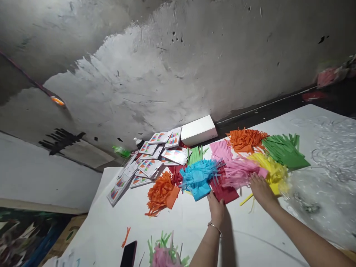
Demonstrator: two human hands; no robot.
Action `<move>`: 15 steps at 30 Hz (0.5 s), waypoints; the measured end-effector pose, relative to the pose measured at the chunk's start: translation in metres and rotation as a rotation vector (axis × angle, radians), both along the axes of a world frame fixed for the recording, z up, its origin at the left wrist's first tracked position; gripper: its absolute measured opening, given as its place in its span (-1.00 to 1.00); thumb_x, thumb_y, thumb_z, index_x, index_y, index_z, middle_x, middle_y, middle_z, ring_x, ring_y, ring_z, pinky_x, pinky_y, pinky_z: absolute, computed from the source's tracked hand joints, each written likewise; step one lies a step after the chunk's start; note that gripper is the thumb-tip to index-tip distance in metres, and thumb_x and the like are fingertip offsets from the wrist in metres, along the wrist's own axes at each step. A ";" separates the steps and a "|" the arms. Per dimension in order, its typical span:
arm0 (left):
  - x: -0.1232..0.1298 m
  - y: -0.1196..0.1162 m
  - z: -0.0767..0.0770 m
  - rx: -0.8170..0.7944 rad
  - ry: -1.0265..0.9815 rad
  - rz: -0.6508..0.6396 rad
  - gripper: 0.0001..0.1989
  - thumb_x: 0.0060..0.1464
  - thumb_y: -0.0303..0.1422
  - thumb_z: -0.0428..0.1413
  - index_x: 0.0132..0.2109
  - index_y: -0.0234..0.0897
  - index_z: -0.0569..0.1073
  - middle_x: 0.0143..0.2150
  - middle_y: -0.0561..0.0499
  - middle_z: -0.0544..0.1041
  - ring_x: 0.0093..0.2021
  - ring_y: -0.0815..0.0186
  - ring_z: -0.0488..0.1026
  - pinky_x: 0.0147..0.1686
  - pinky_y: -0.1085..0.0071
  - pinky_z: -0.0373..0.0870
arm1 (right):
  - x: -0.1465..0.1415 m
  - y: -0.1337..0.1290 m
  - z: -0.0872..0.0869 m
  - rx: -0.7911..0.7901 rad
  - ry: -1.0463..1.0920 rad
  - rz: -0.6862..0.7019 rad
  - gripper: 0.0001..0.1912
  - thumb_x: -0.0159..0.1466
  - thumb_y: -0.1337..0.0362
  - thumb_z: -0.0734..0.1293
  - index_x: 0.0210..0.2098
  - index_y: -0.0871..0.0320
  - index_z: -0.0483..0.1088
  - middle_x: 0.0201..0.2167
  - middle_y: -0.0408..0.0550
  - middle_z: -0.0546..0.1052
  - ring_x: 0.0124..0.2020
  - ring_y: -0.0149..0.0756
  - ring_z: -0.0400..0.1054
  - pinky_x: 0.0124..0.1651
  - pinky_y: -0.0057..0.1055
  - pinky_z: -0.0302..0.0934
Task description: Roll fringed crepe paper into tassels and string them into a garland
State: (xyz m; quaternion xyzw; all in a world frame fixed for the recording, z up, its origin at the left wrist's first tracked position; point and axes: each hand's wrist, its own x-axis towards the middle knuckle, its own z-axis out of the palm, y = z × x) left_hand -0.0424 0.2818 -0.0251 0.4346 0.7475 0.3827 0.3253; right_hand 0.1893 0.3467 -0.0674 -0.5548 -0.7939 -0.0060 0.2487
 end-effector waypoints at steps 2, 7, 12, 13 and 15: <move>-0.001 0.005 -0.002 -0.031 -0.109 0.043 -0.43 -0.18 -0.59 0.11 0.07 -0.32 0.33 -0.03 -0.17 0.50 -0.01 0.13 0.46 0.01 0.27 0.33 | 0.008 -0.001 0.004 0.020 0.016 -0.013 -0.63 0.28 0.47 0.14 -0.07 0.33 0.51 0.10 0.36 0.46 0.19 0.14 0.28 0.22 0.14 0.11; 0.001 0.002 0.006 -0.145 -0.425 0.098 -0.80 -0.18 -0.41 0.13 -0.30 -0.32 0.40 -0.54 0.07 0.40 -0.52 0.33 0.39 -0.48 0.45 0.29 | -0.009 -0.042 0.027 0.098 0.084 0.117 -0.62 0.34 0.46 0.14 0.08 0.28 0.42 0.21 0.30 0.35 0.28 0.08 0.15 0.27 0.18 0.03; 0.016 -0.040 0.035 -0.157 -0.662 0.134 -0.61 -0.22 -0.25 0.21 -0.20 -0.28 0.37 -0.54 0.13 0.38 -0.57 0.40 0.33 -0.54 0.50 0.23 | -0.050 -0.097 0.051 0.125 0.152 0.475 -0.48 0.29 0.53 0.14 0.21 0.16 0.30 0.15 0.05 0.46 0.22 -0.17 0.27 0.26 -0.05 0.16; 0.017 -0.052 0.043 -0.159 -0.698 0.138 -0.56 -0.23 -0.22 0.23 -0.16 -0.29 0.37 -0.50 0.10 0.41 -0.56 0.40 0.35 -0.53 0.48 0.26 | -0.055 -0.103 0.056 0.122 0.173 0.512 -0.48 0.27 0.55 0.11 0.18 0.18 0.32 0.08 0.06 0.51 0.15 -0.18 0.34 0.24 -0.03 0.18; 0.015 -0.079 0.062 -0.143 -0.704 0.173 -0.46 -0.19 -0.15 0.25 -0.06 -0.30 0.36 -0.38 0.00 0.49 -0.48 0.35 0.42 -0.46 0.43 0.34 | -0.058 -0.113 0.070 0.105 0.212 0.578 -0.51 0.26 0.57 0.08 0.08 0.20 0.38 -0.07 0.06 0.58 -0.01 -0.21 0.44 0.21 -0.02 0.19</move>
